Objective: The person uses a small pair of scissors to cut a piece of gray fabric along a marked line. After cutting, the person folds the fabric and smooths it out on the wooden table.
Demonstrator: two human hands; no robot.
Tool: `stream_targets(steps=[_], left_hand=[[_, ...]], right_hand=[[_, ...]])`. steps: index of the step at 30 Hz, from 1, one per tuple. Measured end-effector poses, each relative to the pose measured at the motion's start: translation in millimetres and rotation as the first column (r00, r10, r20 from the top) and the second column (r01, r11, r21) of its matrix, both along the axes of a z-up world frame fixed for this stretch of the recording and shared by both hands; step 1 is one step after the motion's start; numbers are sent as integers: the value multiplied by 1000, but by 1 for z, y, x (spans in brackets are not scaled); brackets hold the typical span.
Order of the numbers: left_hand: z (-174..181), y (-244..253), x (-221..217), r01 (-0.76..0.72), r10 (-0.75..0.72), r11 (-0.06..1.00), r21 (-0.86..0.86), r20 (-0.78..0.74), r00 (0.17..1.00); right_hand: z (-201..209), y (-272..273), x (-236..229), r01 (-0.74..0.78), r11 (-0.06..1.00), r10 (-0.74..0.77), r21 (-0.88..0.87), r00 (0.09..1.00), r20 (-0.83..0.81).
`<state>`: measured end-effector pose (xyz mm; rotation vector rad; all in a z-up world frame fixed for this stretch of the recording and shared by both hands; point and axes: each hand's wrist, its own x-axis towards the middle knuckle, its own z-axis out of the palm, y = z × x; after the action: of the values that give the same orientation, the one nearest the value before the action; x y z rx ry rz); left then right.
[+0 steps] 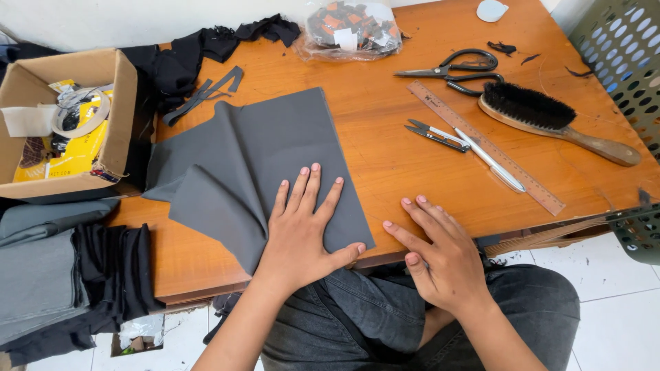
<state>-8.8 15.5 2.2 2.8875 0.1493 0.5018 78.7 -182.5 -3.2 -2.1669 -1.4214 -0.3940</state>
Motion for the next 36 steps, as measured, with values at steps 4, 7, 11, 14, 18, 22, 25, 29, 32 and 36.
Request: stream_targets(steps=[4,7,11,14,18,22,25,29,32,36], left_hand=[[2,5,-18,-23,24,1000,3,-36,999],[4,10,-28,-41,41,999,-1,-59,997],[4,14,-34,-52,50,999,-13,-78,996],[3,13,-34,-53,52,998,-18,-74,996],[6,12,-38,-18,16,1000,-15,-96,995],[15,8,-37,-16,17,1000,17,-69,997],[22,11,-24,-30,33,999,-34,71,997],[1,23,-6,-112,104,989,96,92,990],[-5,27,-8,-96,96,995,20,15,995],[-1,27,-19,-84,84,996,3,-3,996]], right_hand=[[-3,1,0,-2,998,4,65,1000,-25],[-6,1,0,6,996,-4,86,1000,-18],[-9,2,-1,38,990,-38,132,999,-4],[-9,1,-2,153,983,-164,105,981,105],[-12,-3,0,172,977,-186,123,976,117],[-14,-6,1,254,962,-267,100,952,151],[-14,-7,0,269,959,-280,87,947,155],[-9,-8,1,304,950,-311,66,926,215],[-5,-16,5,338,938,-346,77,897,275],[-3,-34,15,402,911,-408,95,838,362]])
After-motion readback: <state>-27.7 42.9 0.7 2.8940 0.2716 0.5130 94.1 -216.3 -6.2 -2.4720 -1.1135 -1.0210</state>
